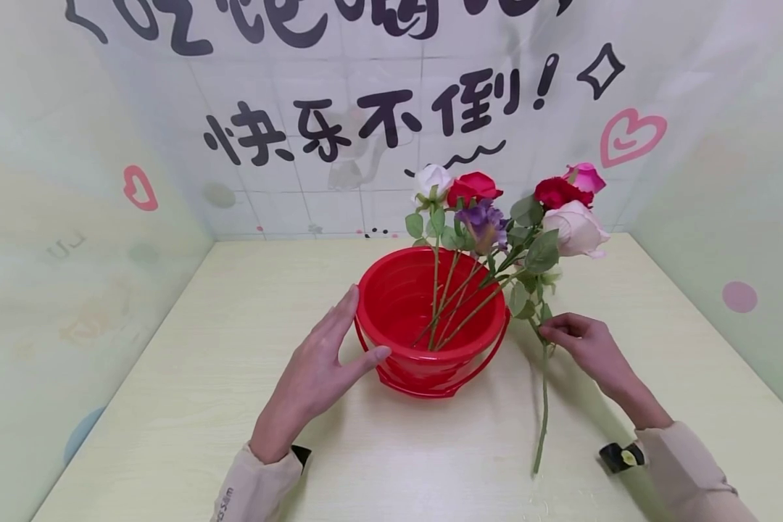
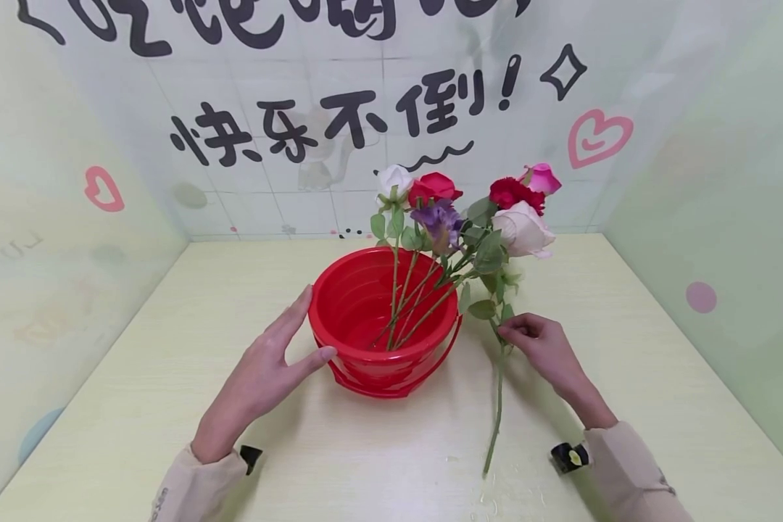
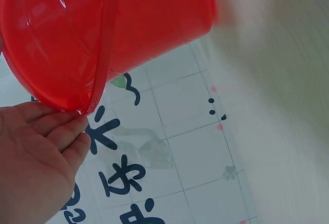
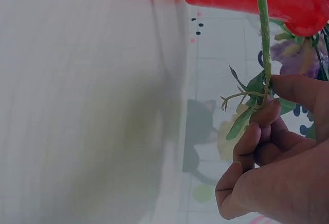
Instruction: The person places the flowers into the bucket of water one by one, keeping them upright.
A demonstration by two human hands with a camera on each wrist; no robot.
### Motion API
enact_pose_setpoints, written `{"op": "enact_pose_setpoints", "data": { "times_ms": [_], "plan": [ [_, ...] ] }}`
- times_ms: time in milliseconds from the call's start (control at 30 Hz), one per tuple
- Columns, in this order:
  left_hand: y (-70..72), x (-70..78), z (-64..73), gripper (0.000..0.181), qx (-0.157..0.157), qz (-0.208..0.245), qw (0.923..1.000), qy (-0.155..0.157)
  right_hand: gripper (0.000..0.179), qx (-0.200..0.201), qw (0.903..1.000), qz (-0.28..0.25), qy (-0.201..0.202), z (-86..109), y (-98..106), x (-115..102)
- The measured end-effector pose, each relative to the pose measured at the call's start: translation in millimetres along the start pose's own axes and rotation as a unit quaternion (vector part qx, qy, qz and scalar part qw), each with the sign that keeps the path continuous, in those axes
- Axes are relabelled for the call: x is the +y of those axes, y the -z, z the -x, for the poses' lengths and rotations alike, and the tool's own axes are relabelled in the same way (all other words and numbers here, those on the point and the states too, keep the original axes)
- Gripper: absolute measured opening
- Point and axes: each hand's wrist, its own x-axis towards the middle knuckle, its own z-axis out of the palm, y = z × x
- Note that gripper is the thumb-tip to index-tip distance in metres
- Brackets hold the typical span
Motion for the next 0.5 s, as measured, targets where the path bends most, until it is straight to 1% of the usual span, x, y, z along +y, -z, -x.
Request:
{"op": "enact_pose_setpoints", "data": {
  "times_ms": [167, 333, 500],
  "plan": [
    [-0.2, -0.2, -0.5, 0.094, -0.002, -0.001, 1.0, 0.0, 0.024, 0.036, 0.999, -0.025, 0.006, 2.0, 15, -1],
    [-0.5, -0.4, -0.9, 0.093, -0.002, -0.001, 1.0, -0.002, 0.01, 0.065, 0.9946, -0.079, 0.015, 2.7, 34, -3],
    [-0.3, -0.6, -1.1, 0.093, 0.0, -0.003, 1.0, -0.002, 0.015, 0.09, 0.9856, -0.139, 0.034, 3.3, 46, -9]
  ]
}}
